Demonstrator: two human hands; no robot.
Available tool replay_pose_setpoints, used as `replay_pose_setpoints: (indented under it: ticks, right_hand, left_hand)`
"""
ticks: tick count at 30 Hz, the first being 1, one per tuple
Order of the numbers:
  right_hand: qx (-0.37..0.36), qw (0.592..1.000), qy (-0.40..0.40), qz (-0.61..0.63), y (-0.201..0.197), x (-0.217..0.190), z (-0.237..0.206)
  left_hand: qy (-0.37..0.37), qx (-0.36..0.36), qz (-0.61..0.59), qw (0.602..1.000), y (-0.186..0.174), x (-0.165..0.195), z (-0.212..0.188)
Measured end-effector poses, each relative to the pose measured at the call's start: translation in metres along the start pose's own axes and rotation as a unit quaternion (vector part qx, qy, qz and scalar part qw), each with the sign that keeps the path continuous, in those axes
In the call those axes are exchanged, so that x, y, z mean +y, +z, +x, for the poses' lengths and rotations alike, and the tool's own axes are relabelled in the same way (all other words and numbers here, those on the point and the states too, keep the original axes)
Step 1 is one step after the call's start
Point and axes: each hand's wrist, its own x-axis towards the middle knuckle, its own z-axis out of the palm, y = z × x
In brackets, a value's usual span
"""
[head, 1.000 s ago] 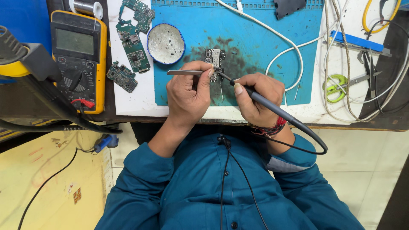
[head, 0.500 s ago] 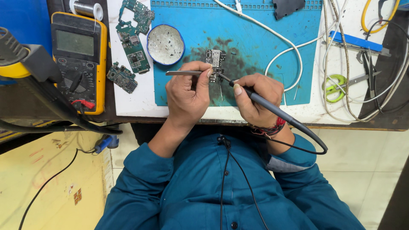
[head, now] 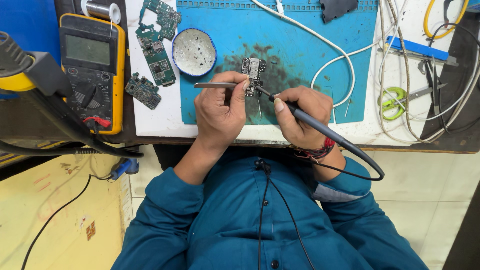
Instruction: The person solders components on a small circuit board at a workbench, holding the board with tweezers in one hand and a soldering iron in the other. They periodically dip the iron or a tool into a small bowl and continue soldering different points on the board.
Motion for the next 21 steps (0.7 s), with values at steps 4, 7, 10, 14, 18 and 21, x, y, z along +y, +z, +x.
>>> replay_pose_setpoints:
  ticks: [4, 7, 10, 14, 18, 21]
  right_hand:
    - [0.003, 1.000, 0.000, -0.008, 0.000, 0.001, -0.001]
    - [0.000, 1.000, -0.011, -0.003, 0.000, 0.002, -0.003]
    - [0.029, 1.000, -0.001, 0.004, 0.000, 0.002, -0.004]
    - [0.010, 1.000, 0.020, 0.014, 0.003, -0.001, 0.000]
    - [-0.012, 0.999, -0.009, -0.050, 0.007, -0.005, 0.006]
    - [-0.028, 0.996, -0.018, -0.078, 0.009, -0.008, 0.009]
  left_hand:
    - [0.009, 0.000, 0.002, 1.000, 0.000, 0.001, 0.000]
    - [0.002, 0.002, 0.004, 1.000, 0.000, 0.001, 0.000]
    - [-0.014, -0.001, -0.004, 1.000, -0.002, 0.001, -0.001]
    - [-0.021, -0.003, -0.059, 0.998, -0.006, 0.001, -0.005]
    - [-0.012, -0.007, -0.109, 0.994, -0.007, -0.002, -0.007]
    - [-0.005, -0.025, -0.121, 0.992, -0.008, -0.004, -0.008]
